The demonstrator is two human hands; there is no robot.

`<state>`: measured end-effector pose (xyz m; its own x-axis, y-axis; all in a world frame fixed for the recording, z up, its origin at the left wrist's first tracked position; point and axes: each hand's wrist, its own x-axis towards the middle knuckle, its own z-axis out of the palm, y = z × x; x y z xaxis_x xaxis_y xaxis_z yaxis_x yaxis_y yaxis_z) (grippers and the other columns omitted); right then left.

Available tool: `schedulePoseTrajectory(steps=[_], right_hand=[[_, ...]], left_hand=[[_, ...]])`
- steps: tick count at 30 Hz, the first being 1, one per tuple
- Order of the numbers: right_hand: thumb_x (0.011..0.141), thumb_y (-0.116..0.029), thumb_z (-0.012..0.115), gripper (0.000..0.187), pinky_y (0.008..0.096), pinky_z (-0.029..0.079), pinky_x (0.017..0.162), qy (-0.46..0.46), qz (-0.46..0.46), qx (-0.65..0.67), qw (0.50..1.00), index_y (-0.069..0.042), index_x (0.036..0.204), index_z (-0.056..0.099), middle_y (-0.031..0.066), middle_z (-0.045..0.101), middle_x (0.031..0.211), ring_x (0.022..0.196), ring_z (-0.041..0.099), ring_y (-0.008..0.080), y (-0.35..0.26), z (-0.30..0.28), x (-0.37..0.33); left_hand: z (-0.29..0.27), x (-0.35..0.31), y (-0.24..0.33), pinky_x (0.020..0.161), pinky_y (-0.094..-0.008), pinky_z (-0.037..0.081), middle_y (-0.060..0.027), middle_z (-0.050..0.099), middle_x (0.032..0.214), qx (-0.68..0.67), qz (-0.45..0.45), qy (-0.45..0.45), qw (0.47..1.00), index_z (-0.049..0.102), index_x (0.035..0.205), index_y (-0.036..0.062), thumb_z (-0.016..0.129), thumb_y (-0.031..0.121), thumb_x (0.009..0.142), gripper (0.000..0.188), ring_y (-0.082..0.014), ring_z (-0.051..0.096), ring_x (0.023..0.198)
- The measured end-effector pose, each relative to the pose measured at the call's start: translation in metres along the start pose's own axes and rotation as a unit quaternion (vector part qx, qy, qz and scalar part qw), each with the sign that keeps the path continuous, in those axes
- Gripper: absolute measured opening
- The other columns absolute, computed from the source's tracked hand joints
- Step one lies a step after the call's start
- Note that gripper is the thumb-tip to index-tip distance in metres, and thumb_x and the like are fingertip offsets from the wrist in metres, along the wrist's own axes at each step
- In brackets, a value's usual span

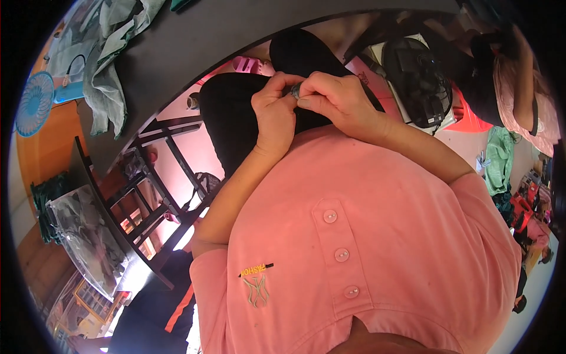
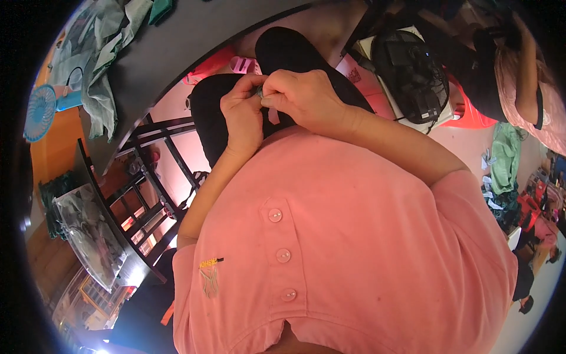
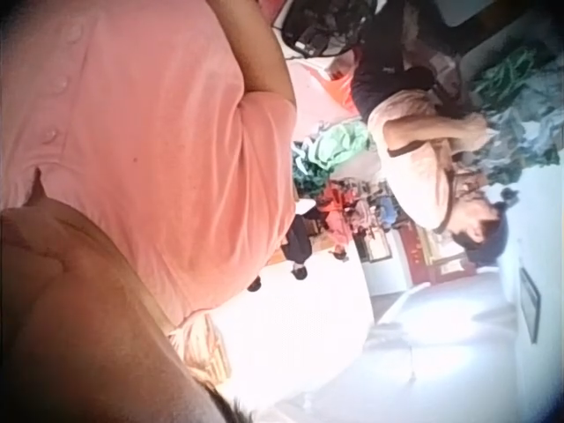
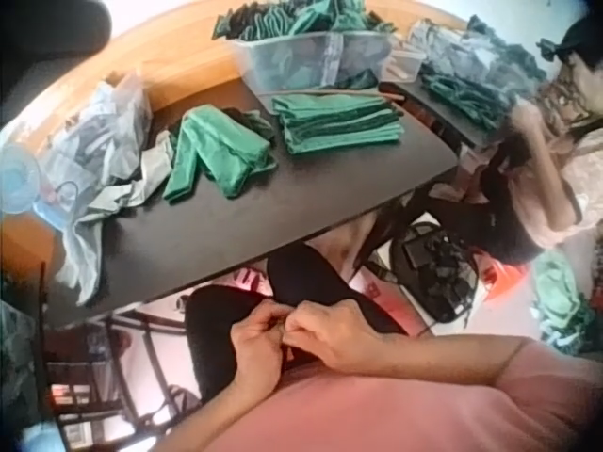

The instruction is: Folding and inspecting small strips of green fabric in a textile manufacturing setting.

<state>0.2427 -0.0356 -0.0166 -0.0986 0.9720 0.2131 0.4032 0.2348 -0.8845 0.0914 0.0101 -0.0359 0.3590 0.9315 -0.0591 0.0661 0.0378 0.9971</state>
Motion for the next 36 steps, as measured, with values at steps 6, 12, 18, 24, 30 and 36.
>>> schedulePoseTrajectory(steps=[6, 12, 18, 24, 30, 36], right_hand=[[0.081, -0.009, 0.070, 0.013, 0.0287, 0.046, 0.055, 0.040, 0.023, 0.032, 0.998, -0.005, 0.086, 0.058, 0.0052, 0.063, 0.072, 0.060, 0.061, 0.0158, 0.001, 0.003, -0.001], [0.080, -0.007, 0.071, 0.013, 0.0282, 0.046, 0.058, -0.026, -0.060, 0.059, 0.996, -0.003, 0.084, 0.059, 0.0054, 0.061, 0.075, 0.063, 0.058, 0.0154, 0.006, 0.011, 0.000], [0.085, -0.012, 0.067, 0.011, 0.0269, 0.046, 0.056, 0.062, 0.087, 0.125, 0.986, -0.003, 0.090, 0.063, 0.0020, 0.063, 0.075, 0.063, 0.055, 0.0083, 0.004, -0.001, 0.000], [0.091, -0.013, 0.063, 0.011, 0.0203, 0.037, 0.053, 0.003, 0.194, 0.211, 0.958, -0.003, 0.094, 0.062, -0.0014, 0.060, 0.079, 0.062, 0.050, 0.0052, 0.008, 0.001, -0.004], [0.089, -0.010, 0.061, 0.008, 0.0203, 0.036, 0.052, 0.015, 0.162, 0.235, 0.958, -0.003, 0.087, 0.061, -0.0018, 0.058, 0.073, 0.059, 0.048, 0.0051, 0.013, -0.001, -0.002], [0.081, -0.014, 0.061, 0.015, 0.0274, 0.042, 0.054, 0.030, 0.105, 0.144, 0.984, 0.001, 0.082, 0.059, 0.0053, 0.058, 0.066, 0.060, 0.053, 0.0110, 0.010, -0.007, -0.009]], left_hand=[[-0.002, -0.002, 0.002, 0.066, -0.0210, 0.043, -0.0016, 0.060, 0.082, -0.113, 0.017, 0.055, 0.992, 0.066, 0.088, -0.0026, 0.055, -0.011, 0.076, 0.018, -0.0076, 0.054, 0.072], [-0.006, -0.001, -0.010, 0.071, -0.0216, 0.045, -0.0041, 0.064, 0.083, -0.113, -0.025, 0.057, 0.992, 0.068, 0.090, -0.0035, 0.051, -0.011, 0.074, 0.024, -0.0094, 0.057, 0.076], [-0.011, -0.006, -0.006, 0.069, -0.0226, 0.047, -0.0057, 0.066, 0.083, -0.121, -0.041, 0.034, 0.991, 0.068, 0.092, -0.0034, 0.049, -0.010, 0.075, 0.027, -0.0105, 0.059, 0.075], [-0.008, -0.007, -0.004, 0.064, -0.0220, 0.047, -0.0040, 0.063, 0.090, -0.187, 0.005, 0.024, 0.982, 0.066, 0.093, -0.0017, 0.054, -0.014, 0.078, 0.023, -0.0103, 0.058, 0.073], [-0.002, -0.007, -0.004, 0.062, -0.0233, 0.048, -0.0044, 0.063, 0.092, -0.126, 0.028, 0.019, 0.991, 0.064, 0.099, -0.0023, 0.057, -0.013, 0.079, 0.024, -0.0101, 0.059, 0.075], [-0.008, -0.010, -0.004, 0.061, -0.0226, 0.048, -0.0060, 0.066, 0.090, -0.163, -0.124, -0.075, 0.976, 0.064, 0.101, -0.0048, 0.057, -0.007, 0.081, 0.021, -0.0096, 0.060, 0.073]])
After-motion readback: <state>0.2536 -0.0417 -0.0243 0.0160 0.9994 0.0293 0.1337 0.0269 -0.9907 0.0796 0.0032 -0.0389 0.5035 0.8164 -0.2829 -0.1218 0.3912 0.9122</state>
